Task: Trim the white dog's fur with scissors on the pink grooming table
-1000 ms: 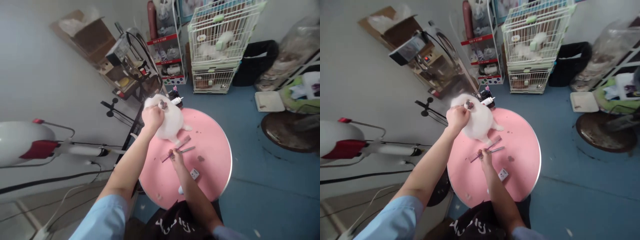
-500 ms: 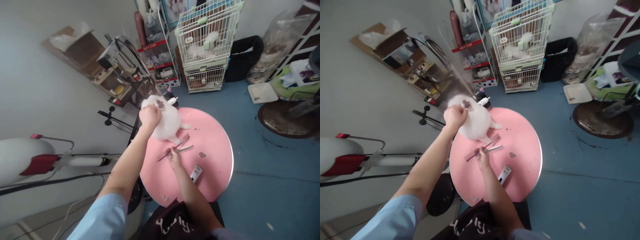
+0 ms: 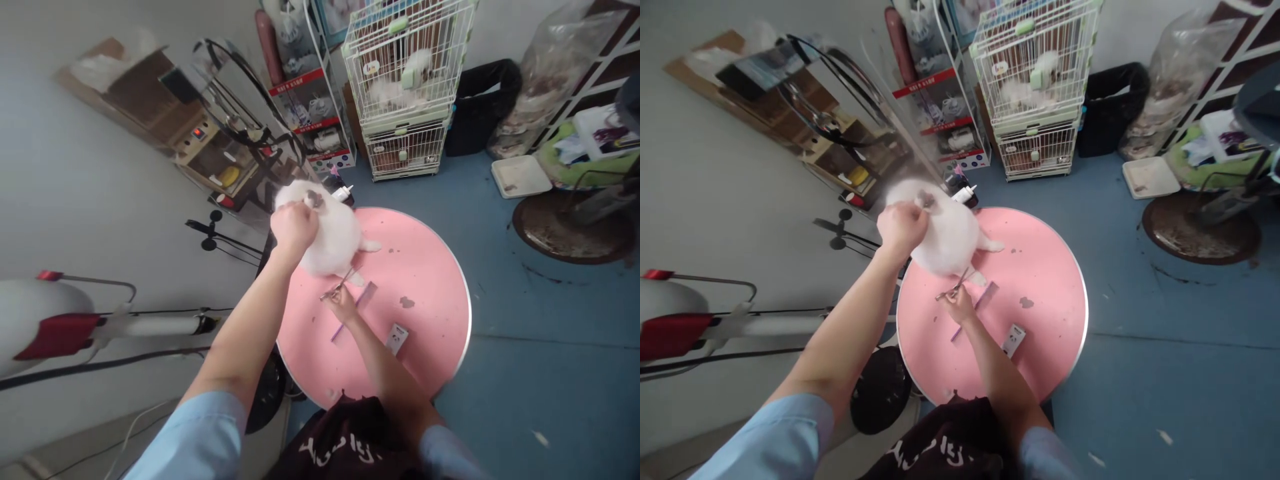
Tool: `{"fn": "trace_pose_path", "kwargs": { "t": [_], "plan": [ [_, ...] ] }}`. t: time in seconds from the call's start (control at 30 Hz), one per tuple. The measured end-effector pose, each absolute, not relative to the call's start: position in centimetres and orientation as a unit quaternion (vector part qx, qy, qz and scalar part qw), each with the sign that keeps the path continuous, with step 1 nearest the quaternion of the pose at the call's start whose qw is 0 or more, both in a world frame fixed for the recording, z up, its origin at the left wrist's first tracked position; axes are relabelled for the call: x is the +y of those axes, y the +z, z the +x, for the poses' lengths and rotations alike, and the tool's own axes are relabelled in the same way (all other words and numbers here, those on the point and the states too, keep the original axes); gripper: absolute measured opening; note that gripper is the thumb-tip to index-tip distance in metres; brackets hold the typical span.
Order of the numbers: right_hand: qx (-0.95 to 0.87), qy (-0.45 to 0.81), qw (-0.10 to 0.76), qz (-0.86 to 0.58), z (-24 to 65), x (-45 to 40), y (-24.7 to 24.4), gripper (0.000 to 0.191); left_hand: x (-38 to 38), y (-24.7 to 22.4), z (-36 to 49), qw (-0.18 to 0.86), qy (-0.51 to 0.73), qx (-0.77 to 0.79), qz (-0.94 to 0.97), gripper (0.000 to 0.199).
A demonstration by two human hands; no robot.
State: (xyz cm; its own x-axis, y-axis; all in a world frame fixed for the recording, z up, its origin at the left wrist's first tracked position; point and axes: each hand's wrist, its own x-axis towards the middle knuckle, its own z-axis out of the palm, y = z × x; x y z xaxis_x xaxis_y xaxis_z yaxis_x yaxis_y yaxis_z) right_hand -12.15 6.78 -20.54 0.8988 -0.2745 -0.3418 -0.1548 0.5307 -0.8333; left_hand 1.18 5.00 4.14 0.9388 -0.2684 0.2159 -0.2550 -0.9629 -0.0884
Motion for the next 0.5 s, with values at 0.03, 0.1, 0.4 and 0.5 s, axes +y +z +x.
{"fn": "trace_pose_path", "kwargs": {
  "t": [0.03, 0.1, 0.4, 0.5],
  "plan": [
    [0.215, -0.058, 0.841, -0.493, -11.4, 7.0, -20.7, 0.034, 5.0, 4.1, 1.1, 0.031, -0.114, 0.134, -0.984, 0.026],
    [0.203, -0.086, 0.834, -0.505, -10.5, 7.4, -21.1, 0.033, 5.1, 4.1, 1.0, 0.034, -0.115, 0.134, -0.984, 0.026],
    [0.140, -0.082, 0.815, -0.556, -9.9, 8.1, -23.0, 0.030, 4.8, 3.9, 0.8, 0.041, -0.124, 0.144, -0.981, 0.027],
    [0.111, -0.068, 0.832, -0.539, -9.7, 8.2, -23.2, 0.026, 4.7, 3.9, 0.6, 0.042, -0.129, 0.153, -0.979, 0.025]
  ]
}}
